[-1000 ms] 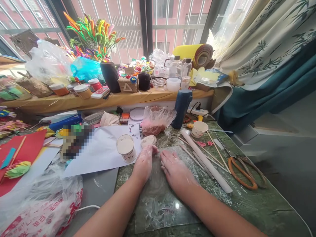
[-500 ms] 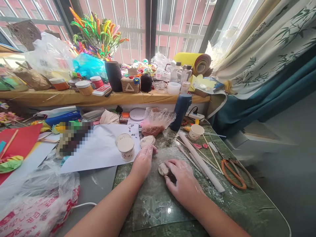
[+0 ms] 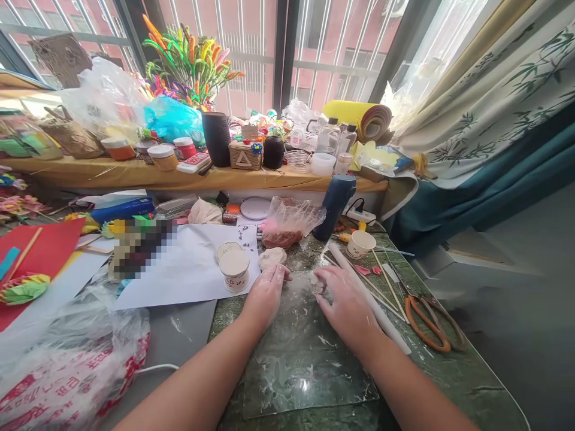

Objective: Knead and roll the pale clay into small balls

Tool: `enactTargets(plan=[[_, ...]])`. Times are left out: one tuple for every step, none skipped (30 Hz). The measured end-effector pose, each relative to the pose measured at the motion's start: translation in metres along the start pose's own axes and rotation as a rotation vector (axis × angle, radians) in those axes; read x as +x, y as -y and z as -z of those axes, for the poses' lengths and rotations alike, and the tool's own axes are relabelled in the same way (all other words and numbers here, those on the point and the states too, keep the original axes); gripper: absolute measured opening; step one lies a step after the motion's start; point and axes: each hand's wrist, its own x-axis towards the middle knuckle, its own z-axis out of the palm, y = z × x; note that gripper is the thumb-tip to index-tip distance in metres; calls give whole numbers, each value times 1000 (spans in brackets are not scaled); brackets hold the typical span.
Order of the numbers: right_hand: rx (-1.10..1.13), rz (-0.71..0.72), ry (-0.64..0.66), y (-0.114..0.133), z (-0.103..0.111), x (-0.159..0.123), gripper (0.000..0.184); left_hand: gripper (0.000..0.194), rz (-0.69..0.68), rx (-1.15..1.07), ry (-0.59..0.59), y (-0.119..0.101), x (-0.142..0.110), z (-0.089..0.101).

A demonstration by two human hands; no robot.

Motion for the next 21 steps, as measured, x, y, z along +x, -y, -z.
enactTargets(plan=[[10,-9,26,-1,1,4,41,41,2,10,-1,-1,0,0],[27,-19,66,0,2,6,41,41,7,18,-2,-2,-1,0],[54,-30,110,1,2,7,40,42,14,20,-3,-3,-1,0],[89,-49,146,2,2,7,38,42,20,19,-3,-4,-1,1],[129,-77,166,3,1,6,37,43,23,15,-3,-5,-2,1],[163,-110,170,3,0,5,36,43,22,12,-2,-6,-2,1],[184,-142,162,3,-2,4,36,43,17,10,-1,-7,-2,1],[187,-168,144,3,-4,2,38,42,14,10,1,-8,-2,1],[171,-184,125,2,-6,2,40,41,13,11,3,-8,-2,1],[139,-192,106,1,-7,1,43,41,14,12,5,-9,-1,1],[96,-197,89,0,-8,1,44,41,18,14,8,-9,-1,1],[48,-200,78,-1,-9,1,45,41,21,17,9,-10,-1,1],[-1,-200,72,-1,-10,1,45,41,23,24,11,-10,-1,1],[-50,-197,72,-1,-11,2,46,41,22,34,11,-11,-1,1],[-98,-188,75,-1,-12,2,46,41,20,46,12,-11,-2,2],[-144,-177,78,0,-12,2,45,41,18,54,14,-11,-2,2],[-182,-166,81,1,-13,2,44,41,16,58,15,-11,-2,1],[-208,-155,83,2,-14,1,43,40,14,55,15,-11,-2,1],[-219,-144,83,3,-15,0,41,40,11,51,16,-10,-3,1],[-213,-130,81,4,-16,-1,39,39,7,46,15,-10,-3,1],[-191,-108,78,4,-17,-2,37,39,2,45,13,-10,-3,1]])
